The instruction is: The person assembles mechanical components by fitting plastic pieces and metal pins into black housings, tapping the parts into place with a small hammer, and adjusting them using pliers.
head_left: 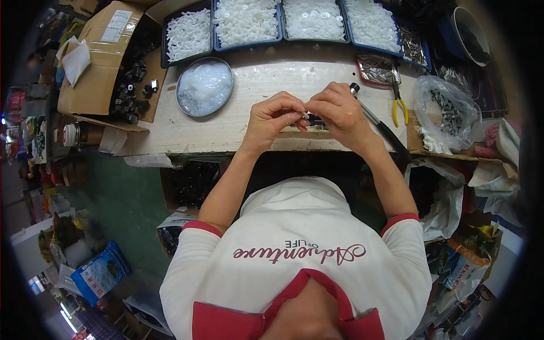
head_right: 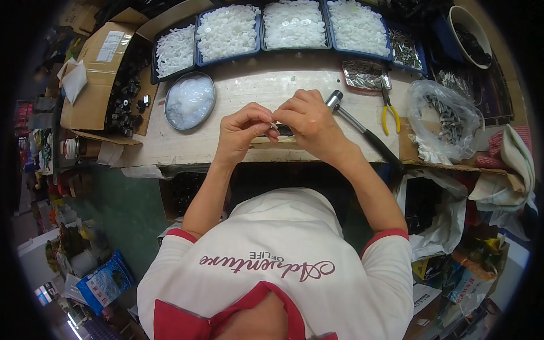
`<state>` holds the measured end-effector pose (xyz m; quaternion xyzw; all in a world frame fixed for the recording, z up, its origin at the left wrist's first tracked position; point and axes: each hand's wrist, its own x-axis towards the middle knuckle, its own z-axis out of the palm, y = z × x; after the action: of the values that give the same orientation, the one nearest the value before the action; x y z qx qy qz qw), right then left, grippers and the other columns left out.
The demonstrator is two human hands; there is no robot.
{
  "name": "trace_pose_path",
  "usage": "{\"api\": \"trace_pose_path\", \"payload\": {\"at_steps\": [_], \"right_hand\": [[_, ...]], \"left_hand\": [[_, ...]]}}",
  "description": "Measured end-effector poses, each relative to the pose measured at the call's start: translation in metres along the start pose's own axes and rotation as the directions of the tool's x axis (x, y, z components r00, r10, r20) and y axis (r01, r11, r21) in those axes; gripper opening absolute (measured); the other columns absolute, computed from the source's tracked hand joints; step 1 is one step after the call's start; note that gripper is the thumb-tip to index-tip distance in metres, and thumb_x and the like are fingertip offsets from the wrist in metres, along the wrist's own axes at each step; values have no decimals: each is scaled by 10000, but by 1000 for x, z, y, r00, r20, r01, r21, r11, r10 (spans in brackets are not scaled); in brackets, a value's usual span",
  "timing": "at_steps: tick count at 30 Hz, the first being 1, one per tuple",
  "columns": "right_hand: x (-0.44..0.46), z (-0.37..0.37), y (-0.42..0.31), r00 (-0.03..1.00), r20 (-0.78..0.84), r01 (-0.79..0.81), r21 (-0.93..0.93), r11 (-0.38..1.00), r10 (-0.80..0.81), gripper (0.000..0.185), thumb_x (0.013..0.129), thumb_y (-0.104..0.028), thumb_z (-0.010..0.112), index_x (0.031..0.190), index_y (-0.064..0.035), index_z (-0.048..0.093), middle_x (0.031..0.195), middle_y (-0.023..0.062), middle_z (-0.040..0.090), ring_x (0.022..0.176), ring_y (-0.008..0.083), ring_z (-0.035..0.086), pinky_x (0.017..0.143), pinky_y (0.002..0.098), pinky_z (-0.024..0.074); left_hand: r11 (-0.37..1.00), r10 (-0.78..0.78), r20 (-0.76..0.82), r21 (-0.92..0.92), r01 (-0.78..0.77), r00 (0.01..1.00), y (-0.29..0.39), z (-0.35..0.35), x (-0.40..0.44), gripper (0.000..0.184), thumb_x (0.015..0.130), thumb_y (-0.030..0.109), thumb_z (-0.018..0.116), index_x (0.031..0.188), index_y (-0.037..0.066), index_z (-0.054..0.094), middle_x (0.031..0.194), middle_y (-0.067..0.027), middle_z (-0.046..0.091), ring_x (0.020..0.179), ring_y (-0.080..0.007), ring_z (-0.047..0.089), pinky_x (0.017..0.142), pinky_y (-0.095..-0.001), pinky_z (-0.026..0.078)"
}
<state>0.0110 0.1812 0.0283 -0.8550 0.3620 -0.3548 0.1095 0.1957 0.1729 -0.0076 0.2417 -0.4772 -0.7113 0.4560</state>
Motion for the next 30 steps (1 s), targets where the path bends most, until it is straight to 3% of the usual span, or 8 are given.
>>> {"api": "trace_pose_path", "payload": {"at_steps": [4,8,10,13,16,20,22,30], "right_hand": [[-7,11,-1,989,-140,-55,2,998,55,181,670,-8,643,841,-63,624,751,26,584,717,196,516,688,317,357],[-13,14,-6,988,-96,-124,-16,992,122,147,710,-23,667,849,-47,624,771,39,598,705,189,523,671,306,357],[-15,19,-7,986,-94,-142,-23,990,139,135,706,-42,673,828,-44,616,764,32,593,714,186,522,668,305,346],[-17,22,-8,982,-92,-168,-47,985,164,125,706,-64,676,811,-52,609,753,26,584,716,186,516,691,309,338],[-22,24,-3,988,14,-148,-102,984,151,121,703,-86,671,806,-73,609,758,16,569,756,183,508,723,325,321],[-26,31,2,983,116,-124,-161,979,144,117,705,-100,659,813,-96,615,776,5,550,799,175,493,747,342,303],[-26,34,3,967,197,-114,-230,967,160,100,703,-120,647,800,-121,623,760,-4,527,807,174,475,726,353,291],[-25,25,10,963,164,-194,-136,972,215,112,707,-125,646,818,-138,645,771,-7,532,816,174,476,726,358,282]], "left_hand": [[967,134,-56,226,-118,989,-7,0,-3,95,817,-66,545,876,-37,613,887,-74,569,749,-164,629,664,-248,554],[904,252,-87,378,-202,964,-15,1,-6,109,802,-73,556,881,-22,611,873,-76,575,739,-152,619,654,-232,534],[726,388,-6,618,-302,922,-14,3,-6,143,770,-92,570,880,-11,610,855,-87,580,723,-160,608,633,-234,509],[627,412,41,712,-316,910,-9,5,-8,203,723,-98,588,886,18,624,842,-83,584,745,-188,580,648,-268,469],[477,403,80,832,-284,912,-5,-4,-12,235,691,-64,613,901,42,634,877,-62,585,834,-209,536,729,-303,411],[419,299,68,887,-195,952,-8,-15,-15,241,691,-7,642,924,53,636,952,-54,569,917,-210,477,779,-301,400],[416,192,55,899,-132,980,-11,-15,-17,269,671,77,685,936,75,637,989,-45,548,976,-210,442,854,-331,328],[319,101,67,943,-96,993,-16,-10,-5,238,639,109,706,861,96,620,919,-30,520,910,-218,439,805,-345,298]]}}
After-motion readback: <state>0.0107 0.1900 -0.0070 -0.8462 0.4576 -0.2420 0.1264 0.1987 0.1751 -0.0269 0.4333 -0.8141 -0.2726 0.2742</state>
